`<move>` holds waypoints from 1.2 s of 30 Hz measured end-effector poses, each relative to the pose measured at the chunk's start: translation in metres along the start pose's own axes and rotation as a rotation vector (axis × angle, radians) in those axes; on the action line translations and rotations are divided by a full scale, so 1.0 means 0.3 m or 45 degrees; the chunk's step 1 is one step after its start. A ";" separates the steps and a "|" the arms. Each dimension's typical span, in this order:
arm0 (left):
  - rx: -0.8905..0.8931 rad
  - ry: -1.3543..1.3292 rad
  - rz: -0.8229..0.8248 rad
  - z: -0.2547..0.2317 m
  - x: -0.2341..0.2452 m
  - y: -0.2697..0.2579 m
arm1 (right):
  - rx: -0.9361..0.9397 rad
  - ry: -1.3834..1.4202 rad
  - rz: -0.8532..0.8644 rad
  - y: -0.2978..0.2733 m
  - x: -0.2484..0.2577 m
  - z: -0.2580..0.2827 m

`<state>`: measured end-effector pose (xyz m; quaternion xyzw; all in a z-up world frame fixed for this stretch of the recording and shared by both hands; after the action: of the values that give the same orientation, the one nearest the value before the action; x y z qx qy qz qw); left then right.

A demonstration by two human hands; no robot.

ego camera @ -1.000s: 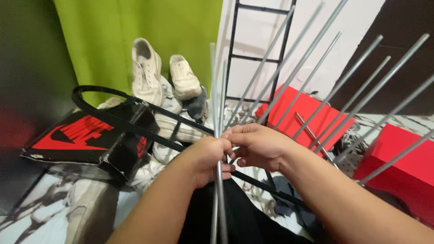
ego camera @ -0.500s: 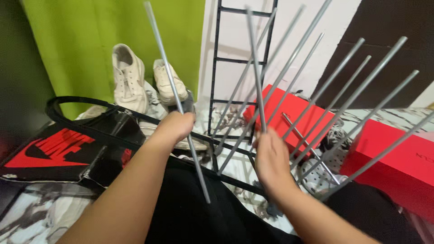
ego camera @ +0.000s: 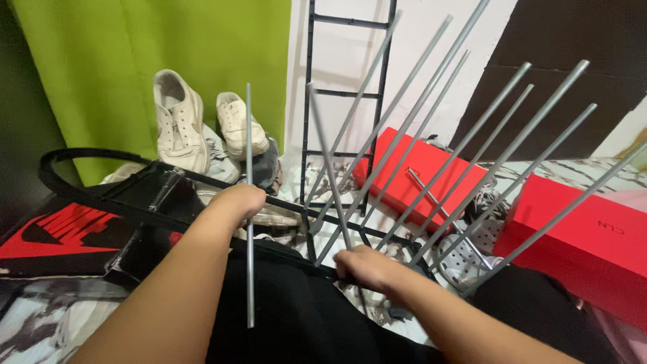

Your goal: The person wipes a black metal shoe rack frame with a dark cloth, then inserts multiple silver metal rods into the frame to assemble the rack. The person handles the frame and rods by hand while sitting on the floor.

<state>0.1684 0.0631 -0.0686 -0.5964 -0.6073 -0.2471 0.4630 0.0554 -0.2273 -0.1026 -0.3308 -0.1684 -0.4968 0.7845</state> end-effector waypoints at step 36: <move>0.104 -1.756 -0.306 -0.691 -0.522 -0.240 | 0.324 0.121 -0.982 -0.463 0.665 -0.051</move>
<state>0.1332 -0.2032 -0.0917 -0.5279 -0.8331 0.1611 -0.0363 0.0204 -0.4110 0.0535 -0.1204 -0.3036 -0.7445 0.5823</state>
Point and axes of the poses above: each hand's wrist, its own y-axis towards the middle knuckle, its own x-axis out of the back of the hand, z = x × y, the point moved 2 cm from there along y, towards the middle knuckle, and after that the axes turned 1 degree about z, right-handed, at the moved point
